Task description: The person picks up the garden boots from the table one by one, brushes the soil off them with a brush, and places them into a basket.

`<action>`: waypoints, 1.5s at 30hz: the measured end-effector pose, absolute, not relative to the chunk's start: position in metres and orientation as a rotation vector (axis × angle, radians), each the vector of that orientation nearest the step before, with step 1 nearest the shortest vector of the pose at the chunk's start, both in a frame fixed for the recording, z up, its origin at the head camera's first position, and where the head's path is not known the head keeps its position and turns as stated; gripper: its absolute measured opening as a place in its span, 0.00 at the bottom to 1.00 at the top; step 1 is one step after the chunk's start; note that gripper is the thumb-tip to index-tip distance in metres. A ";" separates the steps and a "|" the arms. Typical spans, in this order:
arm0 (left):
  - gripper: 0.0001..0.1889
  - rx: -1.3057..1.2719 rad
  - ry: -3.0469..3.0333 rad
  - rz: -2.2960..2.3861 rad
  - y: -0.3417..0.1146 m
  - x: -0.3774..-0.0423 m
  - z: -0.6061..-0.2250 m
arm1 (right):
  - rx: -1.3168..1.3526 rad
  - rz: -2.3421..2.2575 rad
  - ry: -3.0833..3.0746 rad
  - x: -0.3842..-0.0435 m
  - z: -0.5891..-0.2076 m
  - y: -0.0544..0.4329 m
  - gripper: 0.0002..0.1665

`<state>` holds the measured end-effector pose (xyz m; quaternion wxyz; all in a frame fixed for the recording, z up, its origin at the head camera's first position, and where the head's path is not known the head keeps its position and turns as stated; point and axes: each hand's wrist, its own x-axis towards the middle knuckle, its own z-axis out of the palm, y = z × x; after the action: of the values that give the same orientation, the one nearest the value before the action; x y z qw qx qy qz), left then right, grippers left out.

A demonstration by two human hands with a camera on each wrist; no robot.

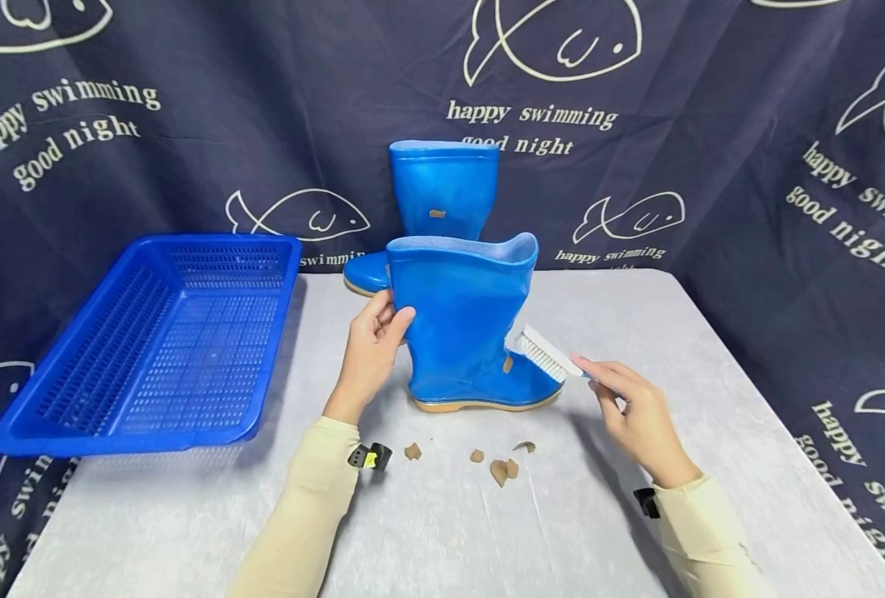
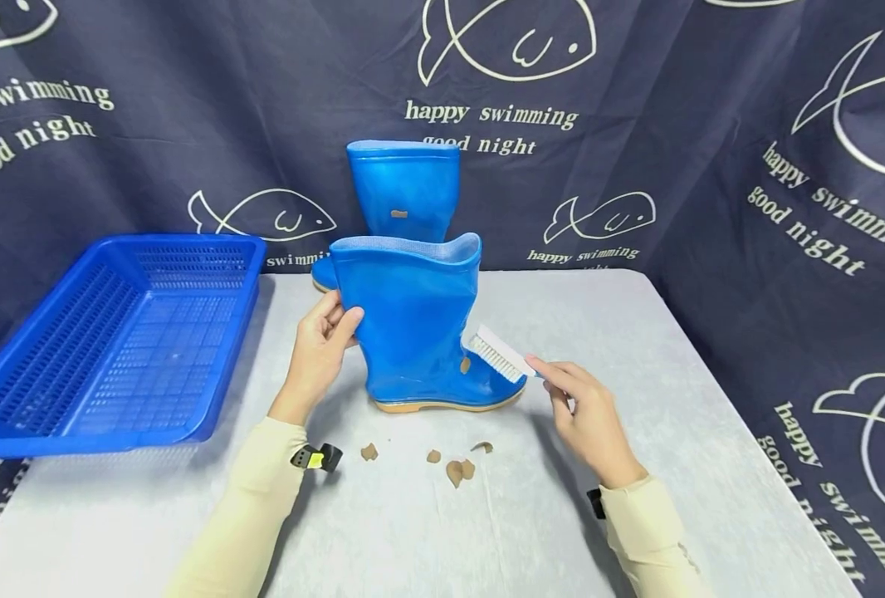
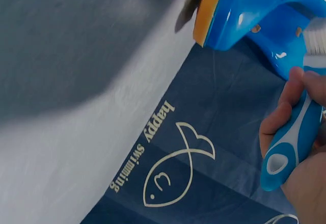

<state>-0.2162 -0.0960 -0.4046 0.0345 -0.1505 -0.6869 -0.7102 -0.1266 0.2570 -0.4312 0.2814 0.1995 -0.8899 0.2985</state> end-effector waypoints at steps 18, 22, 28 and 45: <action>0.21 -0.435 -2.111 -2.199 -0.094 -0.215 -0.405 | 0.574 0.811 -2.454 -0.109 -0.437 0.262 0.36; 0.21 -0.410 -2.130 -2.198 -0.094 -0.214 -0.406 | 0.528 0.795 -2.447 -0.117 -0.436 0.257 0.36; 0.21 -0.402 -2.138 -2.158 -0.094 -0.216 -0.404 | 0.539 0.727 -2.469 -0.122 -0.437 0.249 0.37; 0.21 -0.353 -2.083 -2.201 -0.091 -0.214 -0.399 | 0.517 0.785 -2.417 -0.114 -0.435 0.249 0.36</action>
<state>-0.2140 -0.0911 -0.3990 0.0455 -0.1155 -0.6820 -0.7208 -0.1144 0.2492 -0.4348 0.2709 0.1918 -0.8972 0.2914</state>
